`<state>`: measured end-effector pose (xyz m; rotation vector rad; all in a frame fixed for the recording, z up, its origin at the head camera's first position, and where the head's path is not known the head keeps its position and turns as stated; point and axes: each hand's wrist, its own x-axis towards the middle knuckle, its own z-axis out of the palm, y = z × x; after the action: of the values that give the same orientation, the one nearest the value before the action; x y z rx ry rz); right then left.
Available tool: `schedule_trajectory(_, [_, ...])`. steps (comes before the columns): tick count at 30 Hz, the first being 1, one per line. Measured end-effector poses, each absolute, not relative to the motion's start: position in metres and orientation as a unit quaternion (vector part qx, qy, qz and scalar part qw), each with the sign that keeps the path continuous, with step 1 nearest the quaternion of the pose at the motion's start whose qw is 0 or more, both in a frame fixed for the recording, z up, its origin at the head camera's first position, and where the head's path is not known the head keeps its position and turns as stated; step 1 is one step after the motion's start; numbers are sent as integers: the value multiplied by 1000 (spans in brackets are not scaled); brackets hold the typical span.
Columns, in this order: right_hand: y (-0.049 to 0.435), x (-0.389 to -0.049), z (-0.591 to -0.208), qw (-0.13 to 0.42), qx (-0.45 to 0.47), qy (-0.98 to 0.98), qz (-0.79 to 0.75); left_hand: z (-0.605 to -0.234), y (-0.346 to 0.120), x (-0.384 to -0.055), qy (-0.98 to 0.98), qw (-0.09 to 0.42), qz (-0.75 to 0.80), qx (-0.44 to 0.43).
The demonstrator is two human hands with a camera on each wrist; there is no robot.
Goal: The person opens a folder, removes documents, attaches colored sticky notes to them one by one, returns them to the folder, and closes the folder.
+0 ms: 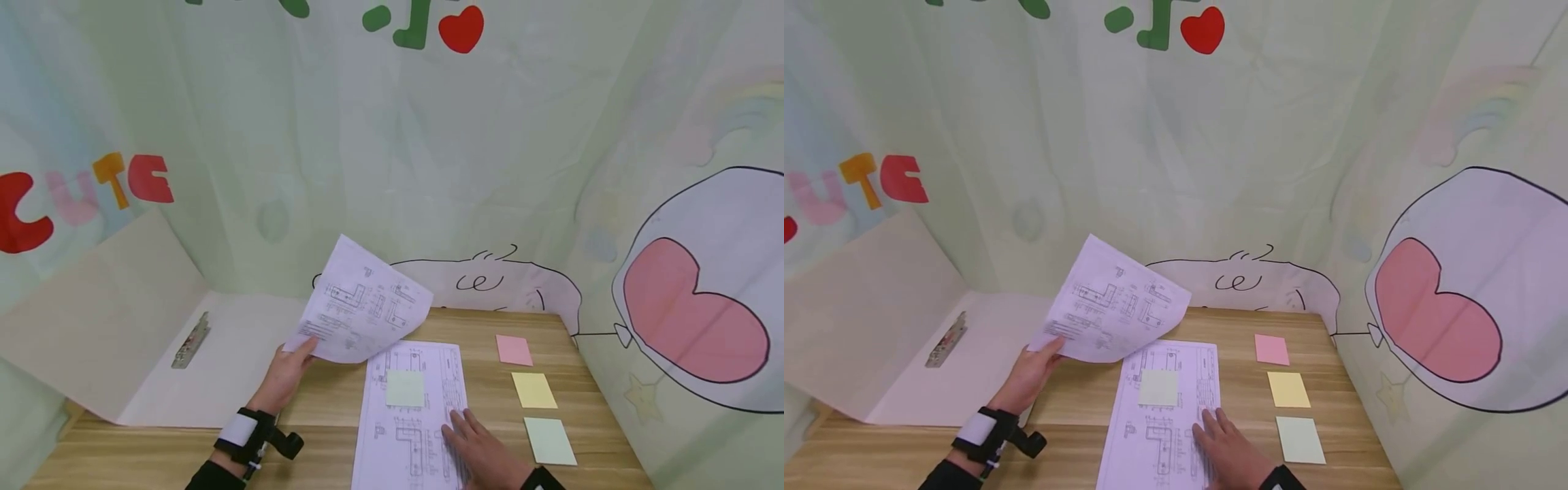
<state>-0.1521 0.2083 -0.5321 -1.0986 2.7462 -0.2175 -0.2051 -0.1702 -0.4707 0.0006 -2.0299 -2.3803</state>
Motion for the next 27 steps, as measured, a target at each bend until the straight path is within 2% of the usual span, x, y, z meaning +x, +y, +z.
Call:
schedule_trajectory(3, [208, -154, -533, 68, -378, 921, -61, -472, -167, -205, -657, 12, -753, -1])
schedule_trajectory(6, [205, -155, -531, 71, -374, 923, -57, -475, -162, -205, -664, 10, -748, -12])
schedule_trajectory(12, [199, -160, -527, 123, -325, 934, -85, -480, -152, -205, -719, -4, -693, -48])
schedule_trajectory(16, [199, -164, -527, 147, -302, 937, -98, -485, -147, -202, -757, -4, -644, -108])
schedule_trajectory(21, [200, -164, -529, 132, -304, 938, -101, -494, -142, -199, -800, 5, -568, -191])
schedule_trajectory(27, [204, -163, -527, 123, -302, 940, -97, -501, -133, -196, -827, -5, -511, -234])
